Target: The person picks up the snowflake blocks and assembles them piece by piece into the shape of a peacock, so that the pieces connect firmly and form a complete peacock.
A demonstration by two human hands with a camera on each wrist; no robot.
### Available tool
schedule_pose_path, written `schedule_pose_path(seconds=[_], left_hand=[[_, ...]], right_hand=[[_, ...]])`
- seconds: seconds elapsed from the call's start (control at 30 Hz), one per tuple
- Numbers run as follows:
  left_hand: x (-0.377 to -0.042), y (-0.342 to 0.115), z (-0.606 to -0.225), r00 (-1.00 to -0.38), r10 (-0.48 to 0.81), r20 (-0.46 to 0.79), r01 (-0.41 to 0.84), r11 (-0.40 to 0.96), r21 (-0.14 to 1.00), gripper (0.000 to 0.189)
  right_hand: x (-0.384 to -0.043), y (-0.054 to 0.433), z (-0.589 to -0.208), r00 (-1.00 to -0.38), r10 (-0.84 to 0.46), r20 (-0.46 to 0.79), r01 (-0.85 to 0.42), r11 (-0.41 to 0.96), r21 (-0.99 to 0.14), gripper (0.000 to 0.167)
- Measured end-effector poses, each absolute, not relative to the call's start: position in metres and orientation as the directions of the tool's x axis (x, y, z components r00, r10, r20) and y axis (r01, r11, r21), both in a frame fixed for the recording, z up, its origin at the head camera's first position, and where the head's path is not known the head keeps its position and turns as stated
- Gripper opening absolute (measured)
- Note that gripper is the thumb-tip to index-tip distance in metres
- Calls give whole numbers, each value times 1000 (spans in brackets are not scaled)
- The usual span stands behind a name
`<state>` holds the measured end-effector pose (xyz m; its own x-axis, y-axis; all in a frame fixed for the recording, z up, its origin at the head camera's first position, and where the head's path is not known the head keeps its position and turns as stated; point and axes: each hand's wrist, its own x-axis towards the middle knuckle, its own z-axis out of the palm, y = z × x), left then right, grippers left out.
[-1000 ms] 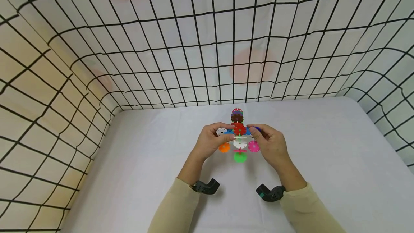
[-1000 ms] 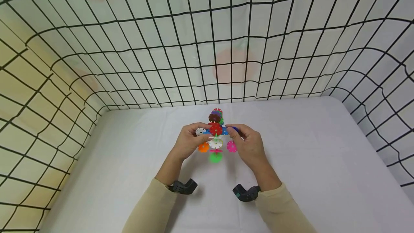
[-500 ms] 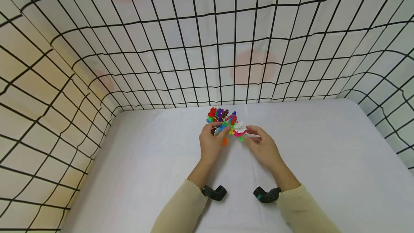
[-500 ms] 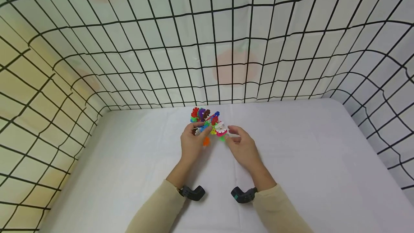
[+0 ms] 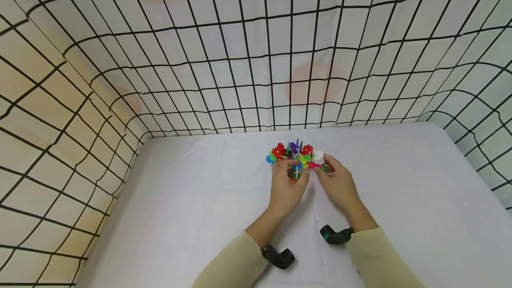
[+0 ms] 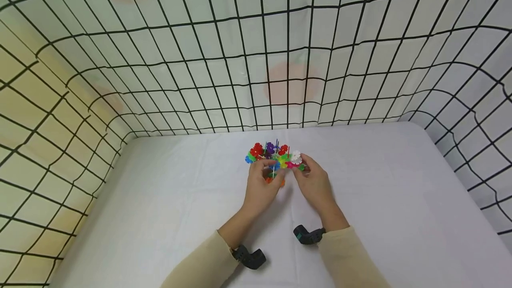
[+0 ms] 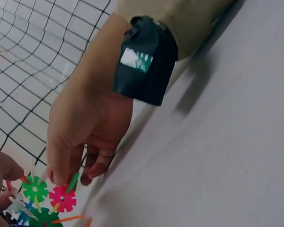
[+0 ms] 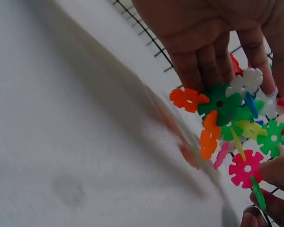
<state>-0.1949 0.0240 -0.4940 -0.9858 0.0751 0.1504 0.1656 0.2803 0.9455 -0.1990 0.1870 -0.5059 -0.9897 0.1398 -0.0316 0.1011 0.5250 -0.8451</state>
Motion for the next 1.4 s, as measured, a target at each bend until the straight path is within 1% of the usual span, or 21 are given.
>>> schedule_pose_path(seconds=[0.17,0.27,0.4,0.5,0.6,0.77,1.03,1.2,1.4], left_hand=[[-190,26,-486,-988,130,78,113,292,950,29],[-192,15,-475,-975,220,8,93,376,922,30],[-201,-13,-454,-931,345,-119,86,525,847,31],[-209,-34,-443,-921,355,-163,87,594,800,25],[-217,-49,-439,-937,320,-140,96,622,777,23],[-225,-57,-445,-961,253,-112,67,605,793,22],[-230,-56,-456,-963,251,-96,69,577,814,20],[-233,-56,-457,-959,268,-94,81,575,814,21],[-235,-61,-455,-952,290,-102,94,590,802,22]], right_hand=[[-200,195,-511,-985,172,20,82,564,-821,54],[-200,195,-513,-983,177,53,56,559,-828,53],[-200,193,-514,-983,175,61,42,530,-847,52],[-199,192,-513,-981,183,66,42,527,-849,50],[-199,193,-514,-978,196,72,47,546,-836,46],[-200,193,-514,-979,193,58,60,553,-831,42],[-202,199,-515,-985,169,19,74,525,-848,41],[-204,205,-515,-990,134,-52,113,505,-856,43],[-205,223,-508,-982,96,-164,190,493,-849,53]])
